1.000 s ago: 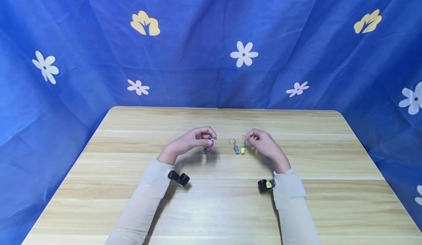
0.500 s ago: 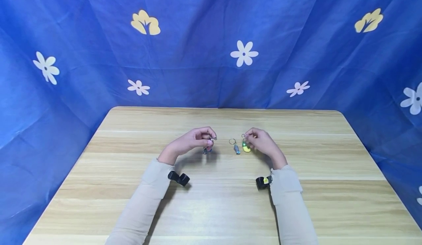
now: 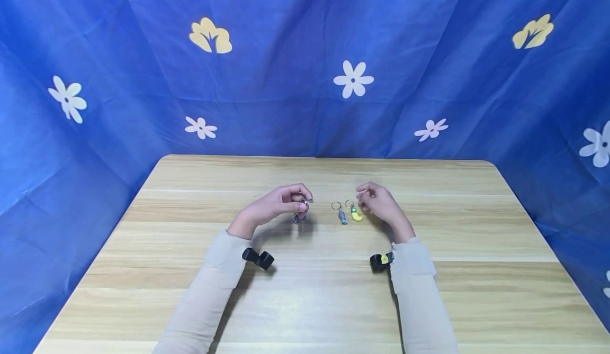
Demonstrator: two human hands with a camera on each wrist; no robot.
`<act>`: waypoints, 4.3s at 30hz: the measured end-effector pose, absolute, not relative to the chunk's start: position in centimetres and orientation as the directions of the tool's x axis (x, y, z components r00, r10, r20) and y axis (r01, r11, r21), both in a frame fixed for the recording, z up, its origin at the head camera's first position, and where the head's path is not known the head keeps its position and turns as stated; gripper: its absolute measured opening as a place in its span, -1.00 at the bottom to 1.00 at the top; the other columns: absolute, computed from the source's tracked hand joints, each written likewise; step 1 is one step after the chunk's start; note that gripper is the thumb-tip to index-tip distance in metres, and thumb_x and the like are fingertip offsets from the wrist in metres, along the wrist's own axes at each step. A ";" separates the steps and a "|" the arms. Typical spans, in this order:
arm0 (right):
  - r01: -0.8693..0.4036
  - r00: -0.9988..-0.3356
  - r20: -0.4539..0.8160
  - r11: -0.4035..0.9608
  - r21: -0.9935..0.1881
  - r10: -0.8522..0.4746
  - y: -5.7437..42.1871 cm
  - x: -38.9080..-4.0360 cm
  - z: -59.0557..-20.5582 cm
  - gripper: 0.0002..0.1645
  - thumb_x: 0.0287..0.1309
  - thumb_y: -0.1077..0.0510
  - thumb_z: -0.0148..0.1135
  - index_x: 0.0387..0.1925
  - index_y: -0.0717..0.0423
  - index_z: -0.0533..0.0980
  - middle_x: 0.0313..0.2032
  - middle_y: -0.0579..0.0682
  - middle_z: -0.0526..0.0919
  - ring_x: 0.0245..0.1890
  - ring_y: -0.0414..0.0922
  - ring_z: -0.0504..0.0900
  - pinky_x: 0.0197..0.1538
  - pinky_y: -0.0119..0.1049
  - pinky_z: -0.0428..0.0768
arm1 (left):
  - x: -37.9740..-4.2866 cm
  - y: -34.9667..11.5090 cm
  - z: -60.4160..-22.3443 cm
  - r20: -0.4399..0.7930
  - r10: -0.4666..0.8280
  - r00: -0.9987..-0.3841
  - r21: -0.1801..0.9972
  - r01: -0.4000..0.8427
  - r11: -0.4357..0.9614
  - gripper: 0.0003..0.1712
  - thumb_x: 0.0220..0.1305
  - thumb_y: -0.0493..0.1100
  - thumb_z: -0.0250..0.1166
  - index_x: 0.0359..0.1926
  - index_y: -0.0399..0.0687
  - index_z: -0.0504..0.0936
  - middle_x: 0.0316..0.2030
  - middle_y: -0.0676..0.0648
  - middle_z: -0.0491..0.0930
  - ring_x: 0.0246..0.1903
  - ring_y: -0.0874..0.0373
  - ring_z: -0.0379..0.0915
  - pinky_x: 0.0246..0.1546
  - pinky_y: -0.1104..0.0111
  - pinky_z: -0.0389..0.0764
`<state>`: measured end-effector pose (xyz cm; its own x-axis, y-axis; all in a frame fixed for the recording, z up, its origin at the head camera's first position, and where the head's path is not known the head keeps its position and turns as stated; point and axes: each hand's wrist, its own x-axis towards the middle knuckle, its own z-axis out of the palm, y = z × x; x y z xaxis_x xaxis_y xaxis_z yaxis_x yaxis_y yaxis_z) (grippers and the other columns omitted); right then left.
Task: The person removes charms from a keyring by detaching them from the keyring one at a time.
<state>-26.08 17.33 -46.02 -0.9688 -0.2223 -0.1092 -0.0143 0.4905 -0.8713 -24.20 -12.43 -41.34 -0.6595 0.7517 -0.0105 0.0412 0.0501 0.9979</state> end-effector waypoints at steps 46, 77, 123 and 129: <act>0.022 -0.763 -0.048 0.048 -0.999 -0.644 11.8 -22.0 -43.0 -0.49 0.34 0.23 0.01 0.22 0.45 0.23 -0.04 -0.01 0.58 -0.03 -0.16 0.65 0.18 -0.11 0.55 | -24.0 -12.1 -41.6 0.162 0.813 -0.559 0.978 -0.017 -0.207 -0.81 0.19 -0.30 0.08 -0.16 -0.06 0.48 -0.29 0.07 0.57 -0.21 0.26 0.48 -0.06 0.45 0.49; -0.072 -0.861 0.022 0.080 -0.994 -0.509 13.3 -21.9 -42.1 -0.81 0.31 0.26 0.04 -0.06 0.23 0.40 -0.24 -0.05 0.68 -0.26 -0.16 0.70 -0.20 -0.22 0.66 | -24.3 -12.4 -41.6 0.124 0.748 -0.652 0.992 0.083 -0.092 -0.76 0.25 -0.28 0.07 -0.09 -0.33 0.44 -0.20 0.03 0.61 -0.14 0.16 0.57 0.13 -0.10 0.47; -0.106 -0.794 0.003 0.134 -0.985 -0.607 11.6 -21.5 -42.4 -0.85 0.37 0.19 -0.01 -0.23 0.10 0.50 -0.66 -0.21 0.29 -0.67 -0.31 0.19 -0.56 -0.42 0.22 | -24.1 -12.0 -41.6 0.021 0.774 -0.633 0.999 0.036 0.002 -0.61 0.23 -0.38 0.16 0.08 -0.40 0.38 -0.28 0.00 0.59 -0.26 0.25 0.54 -0.13 0.34 0.57; -0.096 -0.816 0.027 0.089 -0.991 -0.578 11.4 -21.4 -42.2 -0.88 0.33 0.23 0.01 -0.28 0.02 0.48 -0.66 -0.20 0.30 -0.67 -0.31 0.21 -0.58 -0.33 0.15 | -24.1 -11.9 -41.6 0.001 0.741 -0.672 0.998 0.045 0.040 -0.62 0.23 -0.37 0.21 0.08 -0.30 0.41 -0.29 -0.02 0.59 -0.26 0.16 0.53 -0.10 0.26 0.58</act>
